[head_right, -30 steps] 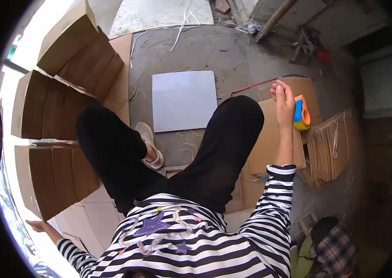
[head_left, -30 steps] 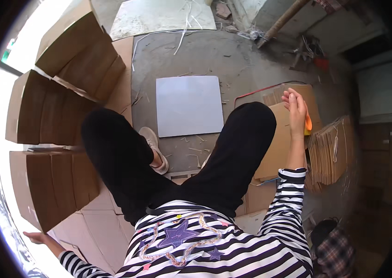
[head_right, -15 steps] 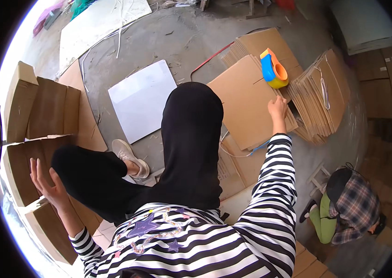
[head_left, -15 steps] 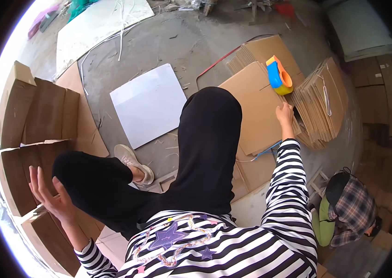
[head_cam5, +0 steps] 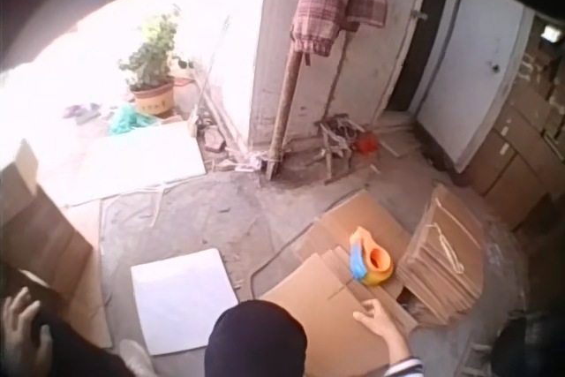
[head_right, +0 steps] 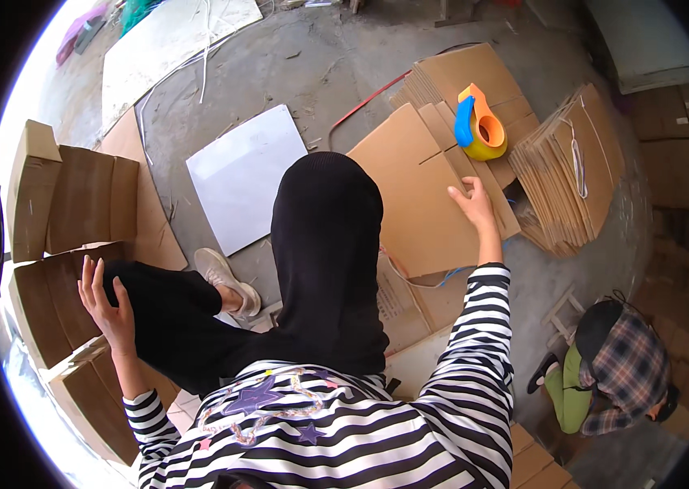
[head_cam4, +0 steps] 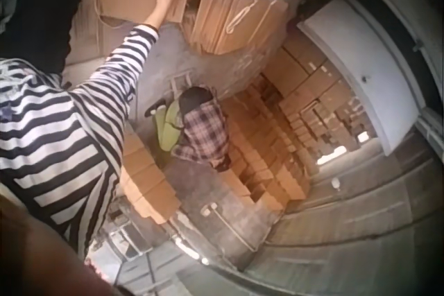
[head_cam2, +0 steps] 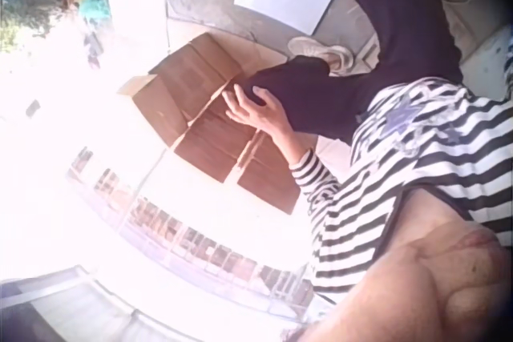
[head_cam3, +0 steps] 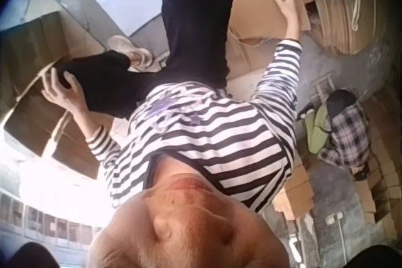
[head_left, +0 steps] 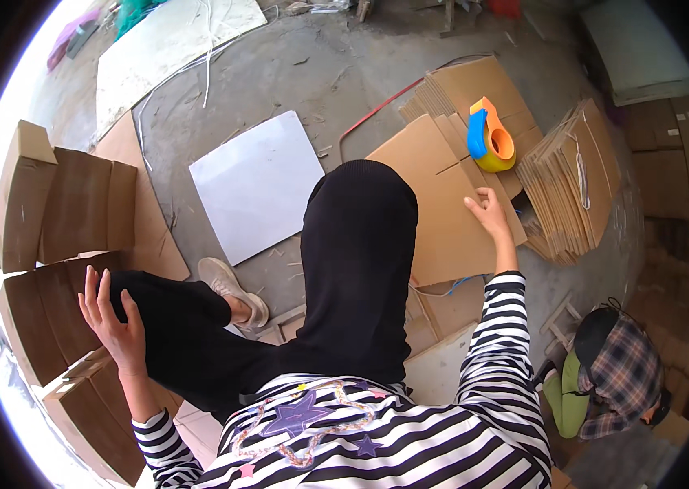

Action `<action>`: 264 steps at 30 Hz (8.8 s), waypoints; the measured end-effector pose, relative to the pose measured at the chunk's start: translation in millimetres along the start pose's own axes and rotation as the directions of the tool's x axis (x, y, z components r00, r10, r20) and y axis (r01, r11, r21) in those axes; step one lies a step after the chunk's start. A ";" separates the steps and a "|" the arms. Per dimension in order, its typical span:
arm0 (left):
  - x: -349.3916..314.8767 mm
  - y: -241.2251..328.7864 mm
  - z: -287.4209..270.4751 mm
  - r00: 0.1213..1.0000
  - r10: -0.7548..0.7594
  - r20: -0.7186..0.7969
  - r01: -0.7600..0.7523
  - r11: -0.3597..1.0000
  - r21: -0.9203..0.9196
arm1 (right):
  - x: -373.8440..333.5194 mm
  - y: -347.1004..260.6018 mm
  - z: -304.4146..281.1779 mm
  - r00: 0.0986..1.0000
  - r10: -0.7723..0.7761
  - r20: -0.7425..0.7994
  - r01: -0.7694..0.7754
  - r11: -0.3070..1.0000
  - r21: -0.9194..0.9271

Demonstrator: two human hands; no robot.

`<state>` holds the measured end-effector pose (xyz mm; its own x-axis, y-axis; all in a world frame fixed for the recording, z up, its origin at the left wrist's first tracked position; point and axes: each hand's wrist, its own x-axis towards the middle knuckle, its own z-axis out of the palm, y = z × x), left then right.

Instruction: Taping and stacking cardboard boxes in a warehouse environment.

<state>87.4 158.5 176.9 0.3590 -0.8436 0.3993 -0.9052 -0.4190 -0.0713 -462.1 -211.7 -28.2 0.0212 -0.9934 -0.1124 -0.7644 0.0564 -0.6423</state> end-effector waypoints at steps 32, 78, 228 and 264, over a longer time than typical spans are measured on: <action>34.8 52.5 187.1 0.709 -0.474 0.522 0.632 0.101 -0.768 | -77.4 -315.9 190.1 0.294 -0.462 0.837 0.508 0.817 0.272; 58.5 94.1 187.6 0.856 -0.220 0.467 0.364 0.899 -0.244 | -74.1 -312.3 211.5 0.891 -0.393 0.228 0.453 0.815 -0.363; 20.7 142.6 185.1 0.934 -0.092 0.346 0.256 0.846 -0.467 | -42.3 -345.6 290.6 0.655 -0.733 0.185 0.755 0.648 -0.106; 24.8 144.7 192.4 0.949 0.033 0.314 0.068 0.950 -0.305 | 134.4 -113.2 -15.9 0.991 0.132 0.017 -0.096 0.796 -0.597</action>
<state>9.1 12.3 0.7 0.3821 -0.9198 0.0894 -0.9050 -0.3528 0.2378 -383.0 -353.1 41.4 -0.0691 -0.9753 -0.2097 -0.9956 0.0808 -0.0479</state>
